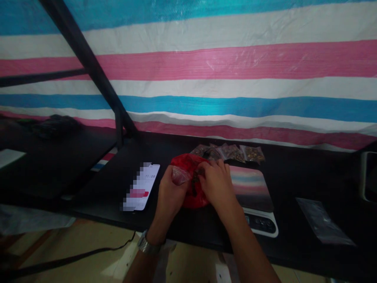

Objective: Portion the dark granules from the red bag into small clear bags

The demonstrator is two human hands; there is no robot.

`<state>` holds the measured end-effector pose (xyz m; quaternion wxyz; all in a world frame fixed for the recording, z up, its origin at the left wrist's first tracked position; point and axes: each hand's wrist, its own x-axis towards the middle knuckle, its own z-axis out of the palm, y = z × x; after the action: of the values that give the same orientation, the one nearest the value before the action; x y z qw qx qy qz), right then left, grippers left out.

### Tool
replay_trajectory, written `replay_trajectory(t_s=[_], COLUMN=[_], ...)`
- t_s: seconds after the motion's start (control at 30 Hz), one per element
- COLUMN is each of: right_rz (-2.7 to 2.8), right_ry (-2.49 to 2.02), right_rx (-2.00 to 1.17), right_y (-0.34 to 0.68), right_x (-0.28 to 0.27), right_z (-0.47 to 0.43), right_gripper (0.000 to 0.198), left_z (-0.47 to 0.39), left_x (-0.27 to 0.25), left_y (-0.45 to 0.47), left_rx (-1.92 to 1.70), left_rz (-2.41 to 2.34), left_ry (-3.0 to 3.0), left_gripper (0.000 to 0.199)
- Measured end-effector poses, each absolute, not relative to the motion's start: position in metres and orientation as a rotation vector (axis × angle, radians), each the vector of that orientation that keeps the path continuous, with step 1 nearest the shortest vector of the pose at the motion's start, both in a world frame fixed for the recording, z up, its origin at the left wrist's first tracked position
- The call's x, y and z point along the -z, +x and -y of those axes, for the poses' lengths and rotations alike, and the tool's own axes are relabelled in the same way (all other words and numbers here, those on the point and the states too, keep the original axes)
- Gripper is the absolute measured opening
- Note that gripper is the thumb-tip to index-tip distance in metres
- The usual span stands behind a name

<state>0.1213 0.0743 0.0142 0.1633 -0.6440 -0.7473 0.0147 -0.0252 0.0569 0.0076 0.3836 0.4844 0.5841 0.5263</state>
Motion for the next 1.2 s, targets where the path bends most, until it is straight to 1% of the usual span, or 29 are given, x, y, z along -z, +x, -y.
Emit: replay_trajectory(t_s=[0.23,0.43,0.53,0.83,0.93,1.2], right_rz=[2.211,2.190,2.177,2.113,2.076,1.973], right_ry=[-1.660,-1.807,-1.779,-1.653,-1.567,-1.453], right_rx=[-0.256,-0.241,-0.365,-0.568,-0.729,-1.022], right_y=[0.129,0.121,0.118,0.114,0.114,0.114], right_x=[-0.019,-0.025,-0.026,-0.025,-0.027,-0.026], right_z=[-0.069,-0.069,-0.069,-0.068,-0.067,-0.064], right_gripper=[0.023,0.020,0.020,0.023,0.022,0.019], left_z=[-0.060,-0.059,-0.058,-0.061,-0.063,-0.064], left_x=[-0.003,-0.001,-0.003,-0.001,0.002,0.004], left_y=[-0.031,-0.037,-0.036,-0.038,-0.039,-0.043], left_rx=[-1.521,-1.599,-1.604,-1.709,-1.746,-1.755], left_rz=[-1.570,-1.524,-1.499,-1.513,-1.527,-1.539], left_ry=[1.173,1.229,1.250,1.228,1.232,1.251], left_gripper=[0.024,0.019,0.019,0.020,0.022,0.021])
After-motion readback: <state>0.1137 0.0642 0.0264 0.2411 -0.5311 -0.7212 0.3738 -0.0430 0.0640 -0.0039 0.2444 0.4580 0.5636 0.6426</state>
